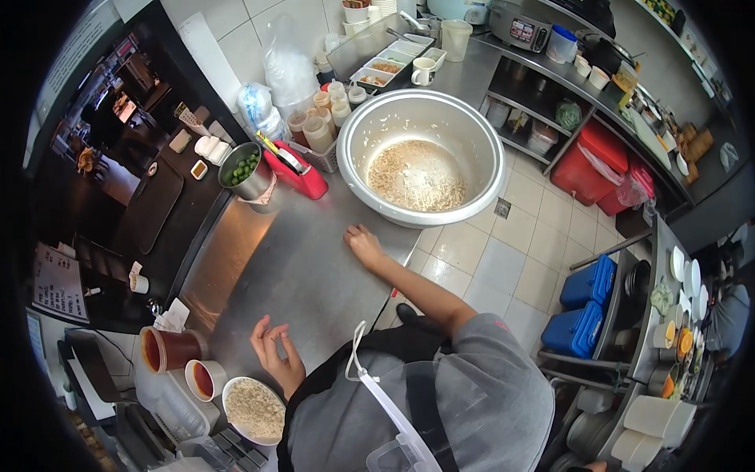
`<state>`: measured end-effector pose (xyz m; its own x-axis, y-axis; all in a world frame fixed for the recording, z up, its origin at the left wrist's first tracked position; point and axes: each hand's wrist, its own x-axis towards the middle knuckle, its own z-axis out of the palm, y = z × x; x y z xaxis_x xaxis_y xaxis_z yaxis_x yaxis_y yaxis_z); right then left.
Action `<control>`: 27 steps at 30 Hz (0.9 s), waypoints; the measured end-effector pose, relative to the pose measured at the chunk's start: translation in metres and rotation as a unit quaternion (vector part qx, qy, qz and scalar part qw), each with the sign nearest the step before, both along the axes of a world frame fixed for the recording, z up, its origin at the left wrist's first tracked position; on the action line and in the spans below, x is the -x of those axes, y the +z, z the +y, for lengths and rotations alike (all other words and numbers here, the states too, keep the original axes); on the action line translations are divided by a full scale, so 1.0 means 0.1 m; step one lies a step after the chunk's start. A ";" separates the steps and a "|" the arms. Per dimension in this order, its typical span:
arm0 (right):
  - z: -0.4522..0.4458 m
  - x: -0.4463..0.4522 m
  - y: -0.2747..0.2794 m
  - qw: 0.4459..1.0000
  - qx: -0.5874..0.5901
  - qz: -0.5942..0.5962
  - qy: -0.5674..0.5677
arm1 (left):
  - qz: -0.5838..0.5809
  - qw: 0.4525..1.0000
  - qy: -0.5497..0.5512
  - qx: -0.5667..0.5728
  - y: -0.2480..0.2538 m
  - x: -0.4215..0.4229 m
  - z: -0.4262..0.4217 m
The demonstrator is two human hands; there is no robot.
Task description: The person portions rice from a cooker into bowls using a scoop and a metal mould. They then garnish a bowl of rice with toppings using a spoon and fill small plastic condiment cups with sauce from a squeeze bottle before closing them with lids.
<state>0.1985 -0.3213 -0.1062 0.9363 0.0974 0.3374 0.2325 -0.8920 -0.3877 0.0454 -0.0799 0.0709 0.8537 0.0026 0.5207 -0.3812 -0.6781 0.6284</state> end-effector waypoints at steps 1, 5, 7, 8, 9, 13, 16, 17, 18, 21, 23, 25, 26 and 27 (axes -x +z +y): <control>0.01 -0.02 0.01 1.000 -0.002 -0.007 0.001 | -0.001 1.000 -0.001 0.000 0.02 0.01 0.00; -0.10 0.04 0.11 0.995 -0.089 -0.030 0.032 | -0.007 1.000 0.009 0.009 0.07 0.05 0.00; -0.13 0.31 0.63 0.980 -0.177 -0.050 0.079 | -0.005 1.000 0.018 0.011 0.06 0.06 0.02; -0.23 0.40 1.02 0.977 -0.159 -0.119 0.079 | -0.002 1.000 0.021 0.004 0.05 0.07 0.03; -0.37 0.47 1.47 0.969 -0.140 -0.187 0.077 | 0.003 1.000 0.024 -0.005 0.05 0.08 0.06; -0.92 0.95 3.00 0.859 -0.188 -0.459 -0.127 | 0.043 0.999 -0.006 0.020 0.01 0.06 0.06; -1.25 1.04 3.13 0.787 -0.172 -0.560 -0.193 | 0.019 0.998 -0.052 0.039 -0.03 -0.01 -0.07; -1.35 1.02 3.02 0.777 -0.158 -0.573 -0.209 | 0.020 0.997 -0.069 0.039 -0.05 -0.04 -0.09; -1.45 0.90 2.80 0.807 -0.135 -0.535 -0.212 | 0.024 0.995 -0.085 0.037 -0.06 -0.05 -0.12; -1.83 0.43 1.49 0.985 -0.025 -0.087 -0.145 | 0.023 0.986 -0.167 -0.009 0.12 -0.06 -0.29; -1.75 0.46 1.38 0.996 0.019 -0.039 -0.072 | -0.018 0.969 -0.244 -0.028 0.04 -0.17 -0.32; -1.57 0.65 1.87 0.988 -0.079 -0.113 -0.071 | 0.008 0.965 -0.261 -0.010 0.03 -0.22 -0.44; -1.56 0.64 1.96 0.980 -0.096 -0.136 -0.105 | 0.030 0.961 -0.275 -0.007 -0.01 -0.23 -0.53; -1.69 0.44 1.77 0.955 -0.052 -0.257 -0.142 | 0.019 0.959 -0.282 0.006 -0.16 -0.31 -0.62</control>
